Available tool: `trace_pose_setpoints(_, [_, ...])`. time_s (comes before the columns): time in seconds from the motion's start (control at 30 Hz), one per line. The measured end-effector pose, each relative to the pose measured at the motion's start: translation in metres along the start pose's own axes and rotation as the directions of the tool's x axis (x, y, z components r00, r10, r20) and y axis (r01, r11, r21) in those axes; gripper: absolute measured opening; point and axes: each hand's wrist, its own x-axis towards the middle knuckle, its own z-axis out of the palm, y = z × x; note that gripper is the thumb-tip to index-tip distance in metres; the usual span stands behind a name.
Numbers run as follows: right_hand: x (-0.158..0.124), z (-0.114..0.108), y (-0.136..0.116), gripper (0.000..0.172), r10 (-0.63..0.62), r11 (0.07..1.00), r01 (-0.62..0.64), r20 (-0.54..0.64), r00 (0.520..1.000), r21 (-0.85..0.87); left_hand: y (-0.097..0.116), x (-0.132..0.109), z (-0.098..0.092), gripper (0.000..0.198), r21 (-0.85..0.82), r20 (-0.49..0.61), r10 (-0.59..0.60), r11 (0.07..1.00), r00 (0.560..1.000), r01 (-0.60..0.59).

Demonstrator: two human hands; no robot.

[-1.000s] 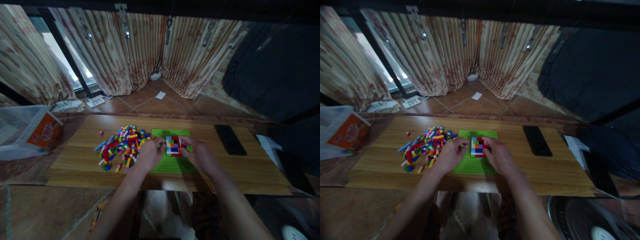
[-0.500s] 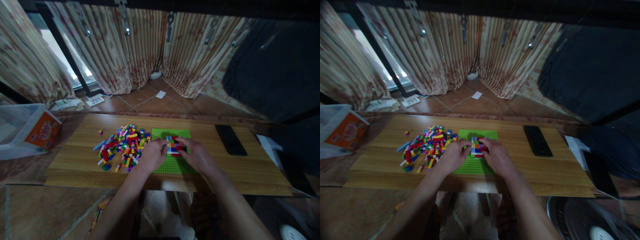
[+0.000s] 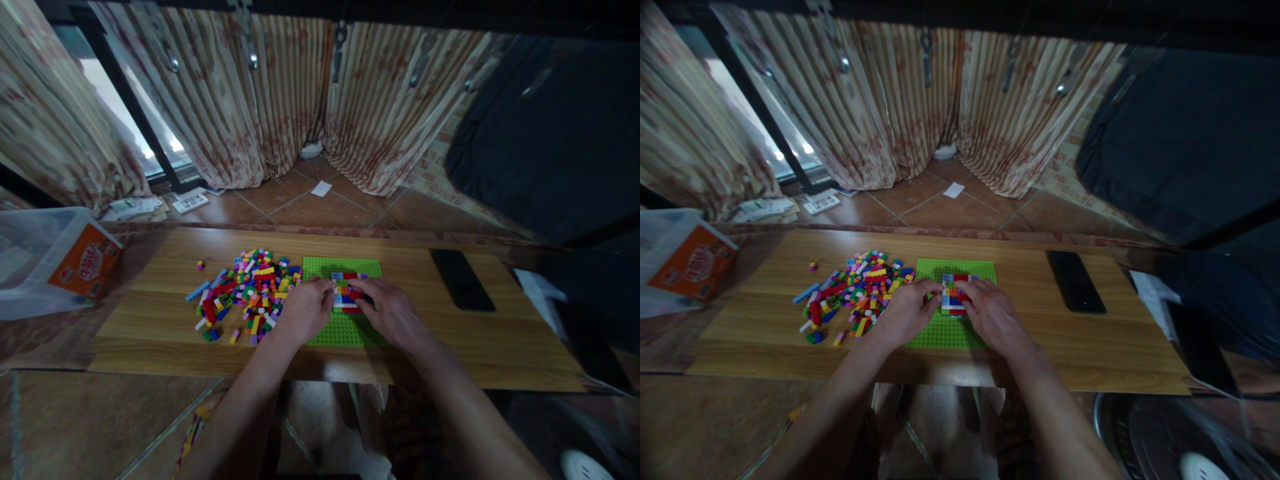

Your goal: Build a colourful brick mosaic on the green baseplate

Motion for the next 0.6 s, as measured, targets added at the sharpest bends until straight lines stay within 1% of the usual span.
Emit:
trace_pose_setpoints(0.1, [-0.001, 0.000, -0.002, 0.036, -0.010, 0.999, 0.010, -0.002, 1.000, 0.038, 0.001, 0.000, -0.001, 0.028, -0.009, -0.002, -0.002, 1.000, 1.000, 0.002])
trace_pose_setpoints(0.27, [0.001, 0.001, -0.006, 0.038, -0.007, 0.996, 0.004, 0.026, 1.000, 0.091, 0.003, 0.001, -0.001, 0.030, -0.029, 0.000, -0.026, 0.999, 1.000, 0.026])
trace_pose_setpoints(0.4, [0.003, 0.003, -0.008, 0.036, 0.024, 0.996, -0.023, -0.009, 1.000, 0.084, 0.004, 0.002, 0.000, 0.030, -0.039, 0.007, -0.056, 0.998, 0.998, 0.056])
trace_pose_setpoints(0.5, [0.004, 0.005, -0.010, 0.031, 0.065, 0.993, -0.061, -0.033, 0.997, 0.097, 0.007, 0.003, 0.001, 0.028, -0.034, 0.011, -0.103, 0.994, 0.995, 0.103])
trace_pose_setpoints(0.6, [0.005, 0.005, -0.013, 0.028, 0.084, 0.992, -0.080, -0.039, 0.996, 0.097, 0.010, 0.005, 0.003, 0.025, -0.009, 0.015, -0.182, 0.983, 0.983, 0.182])
